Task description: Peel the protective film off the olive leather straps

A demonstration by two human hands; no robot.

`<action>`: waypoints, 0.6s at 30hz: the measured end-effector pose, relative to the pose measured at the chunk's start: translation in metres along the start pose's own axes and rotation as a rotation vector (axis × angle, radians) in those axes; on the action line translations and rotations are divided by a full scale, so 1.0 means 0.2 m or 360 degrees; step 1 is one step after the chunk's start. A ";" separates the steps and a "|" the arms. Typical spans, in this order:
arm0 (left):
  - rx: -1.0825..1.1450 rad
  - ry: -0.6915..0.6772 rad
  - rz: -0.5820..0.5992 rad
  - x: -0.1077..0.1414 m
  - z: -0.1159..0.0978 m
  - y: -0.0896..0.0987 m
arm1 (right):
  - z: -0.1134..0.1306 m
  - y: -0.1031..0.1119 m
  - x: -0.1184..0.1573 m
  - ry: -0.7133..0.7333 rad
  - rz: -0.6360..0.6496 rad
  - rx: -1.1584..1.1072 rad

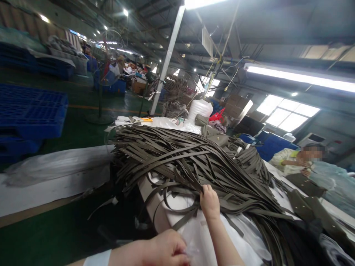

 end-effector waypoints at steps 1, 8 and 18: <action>-0.0024 0.0002 -0.0008 0.00 0.00 0.00 | 0.01 0.01 0.00 0.0024 0.0019 -0.0008; -0.0095 -0.0024 0.0031 0.00 -0.03 -0.02 | 0.05 -0.01 -0.01 0.0082 0.0158 -0.0032; -0.0270 0.0005 0.0058 0.02 -0.07 0.02 | 0.08 0.02 0.01 -0.0017 0.0303 -0.0057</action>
Point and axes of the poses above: each hand's wrist, its own x-axis away from the middle knuckle, its own y-axis out of the back of the hand, z = x × y, the point moved 5 cm from there along -x, towards the middle knuckle, and after that the axes turned 15 degrees about -y, right-handed, at the moved point
